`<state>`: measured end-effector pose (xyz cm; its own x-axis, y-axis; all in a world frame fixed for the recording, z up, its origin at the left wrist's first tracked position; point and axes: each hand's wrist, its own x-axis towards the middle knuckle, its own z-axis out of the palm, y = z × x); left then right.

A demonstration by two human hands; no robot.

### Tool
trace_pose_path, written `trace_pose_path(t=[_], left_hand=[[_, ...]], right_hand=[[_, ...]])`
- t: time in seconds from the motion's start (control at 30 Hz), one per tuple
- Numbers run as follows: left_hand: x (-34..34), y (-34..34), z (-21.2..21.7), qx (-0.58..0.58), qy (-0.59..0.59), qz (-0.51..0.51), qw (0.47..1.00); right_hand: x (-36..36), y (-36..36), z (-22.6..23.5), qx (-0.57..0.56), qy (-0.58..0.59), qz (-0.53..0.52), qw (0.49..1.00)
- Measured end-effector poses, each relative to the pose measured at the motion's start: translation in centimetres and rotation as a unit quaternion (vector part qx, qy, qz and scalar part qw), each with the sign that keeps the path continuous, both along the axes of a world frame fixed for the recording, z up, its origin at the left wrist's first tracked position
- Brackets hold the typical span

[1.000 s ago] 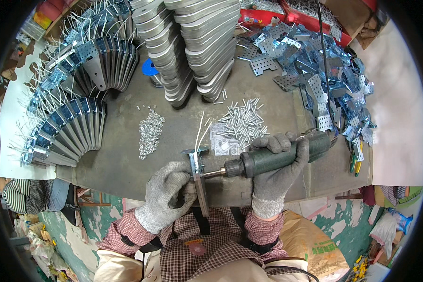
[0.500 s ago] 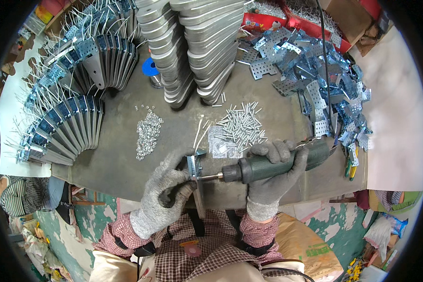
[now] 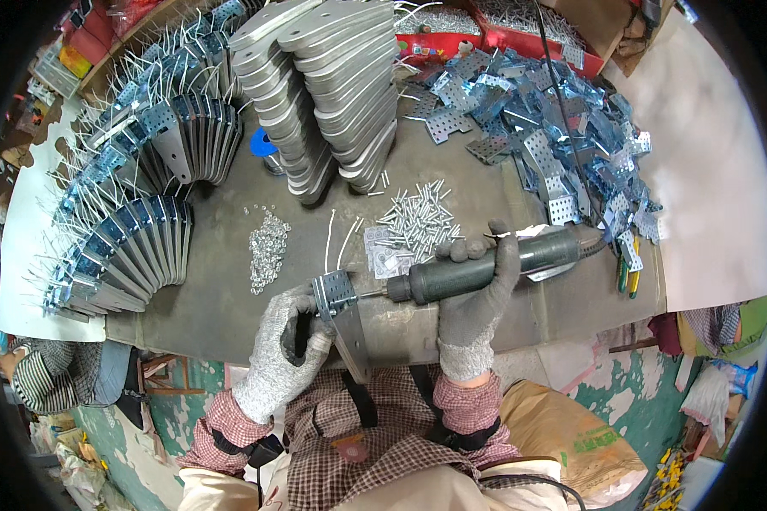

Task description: The recorder is assembling small metal components using an electric screwdriver at a workbench.

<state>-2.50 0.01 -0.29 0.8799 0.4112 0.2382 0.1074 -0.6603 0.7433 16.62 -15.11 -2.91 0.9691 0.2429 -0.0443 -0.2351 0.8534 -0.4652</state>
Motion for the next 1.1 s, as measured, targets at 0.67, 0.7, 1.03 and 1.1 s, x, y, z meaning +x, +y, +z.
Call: trace_pose_path(t=[0.67, 0.7, 1.03, 1.1], left_hand=[[0.2, 0.4, 0.0, -0.047, -0.146, -0.201, 0.968], [0.8, 0.8, -0.3, 0.002, -0.165, -0.209, 0.964], [5.8, 8.3, 1.5, 0.355, 0.047, 0.055, 0.932], [6.9, 9.6, 1.1, 0.459, 0.133, -0.009, 0.878]], right_hand=[[-0.4, 0.0, 2.5, 0.196, -0.007, 0.025, 0.980], [0.0, 0.2, 2.6, 0.208, -0.003, 0.040, 0.977], [0.5, 0.4, 0.3, 0.114, 0.037, 0.049, 0.992], [0.3, 0.2, 0.1, 0.111, 0.043, 0.040, 0.992]])
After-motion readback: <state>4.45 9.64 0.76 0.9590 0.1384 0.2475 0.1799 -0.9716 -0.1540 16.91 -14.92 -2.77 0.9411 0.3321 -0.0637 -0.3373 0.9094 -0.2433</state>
